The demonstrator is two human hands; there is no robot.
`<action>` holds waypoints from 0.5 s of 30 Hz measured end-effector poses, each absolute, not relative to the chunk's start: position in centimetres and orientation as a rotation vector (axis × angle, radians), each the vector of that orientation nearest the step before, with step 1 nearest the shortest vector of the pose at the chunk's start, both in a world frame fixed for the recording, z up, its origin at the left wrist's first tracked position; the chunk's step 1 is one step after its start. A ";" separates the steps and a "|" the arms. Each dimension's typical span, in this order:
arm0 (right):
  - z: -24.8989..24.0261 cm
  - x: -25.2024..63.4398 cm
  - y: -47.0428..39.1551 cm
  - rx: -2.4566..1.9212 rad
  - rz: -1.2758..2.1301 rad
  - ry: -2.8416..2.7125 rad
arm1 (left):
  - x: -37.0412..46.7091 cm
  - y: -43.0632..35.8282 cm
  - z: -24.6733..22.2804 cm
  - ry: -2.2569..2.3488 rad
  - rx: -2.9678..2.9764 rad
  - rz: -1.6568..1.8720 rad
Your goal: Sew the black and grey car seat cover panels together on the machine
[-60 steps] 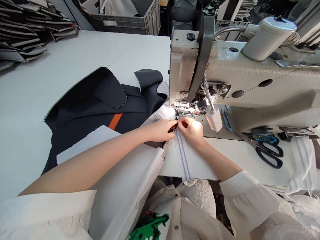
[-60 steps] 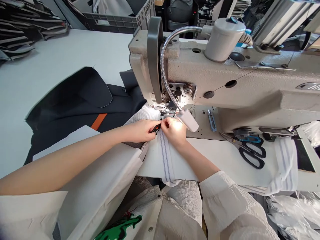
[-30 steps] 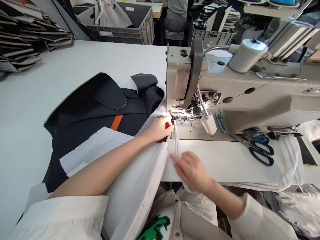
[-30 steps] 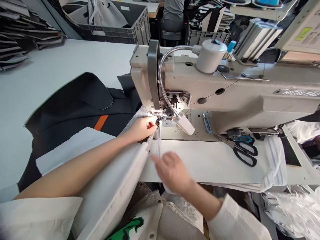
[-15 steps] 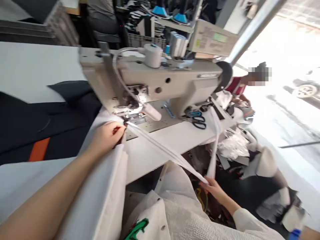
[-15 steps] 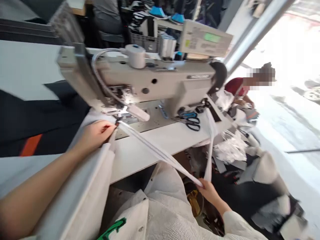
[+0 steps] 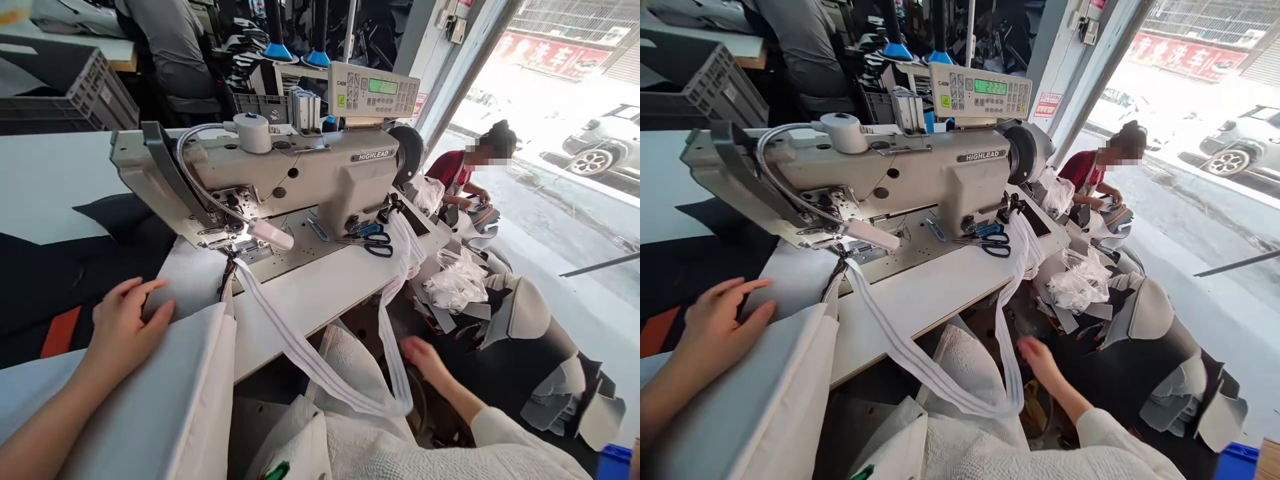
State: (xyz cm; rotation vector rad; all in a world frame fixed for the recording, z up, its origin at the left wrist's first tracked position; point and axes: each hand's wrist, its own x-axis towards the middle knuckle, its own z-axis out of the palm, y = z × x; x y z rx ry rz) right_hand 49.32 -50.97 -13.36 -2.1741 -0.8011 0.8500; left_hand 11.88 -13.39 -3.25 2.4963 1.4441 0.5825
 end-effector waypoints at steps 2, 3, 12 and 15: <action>-12.0 52.8 -47.1 -2.204 0.566 -0.821 | 10.6 -13.6 -3.3 1.501 2.438 0.414; -11.2 54.5 -45.0 -2.198 0.451 -0.858 | 10.1 -13.9 -3.2 1.509 2.414 0.355; -4.9 61.7 -34.0 -2.468 -0.018 -1.236 | 9.3 -17.6 -2.7 1.568 2.283 0.364; -6.2 56.3 -36.7 -2.233 0.132 -1.318 | 9.5 -17.5 -2.1 1.689 2.163 0.372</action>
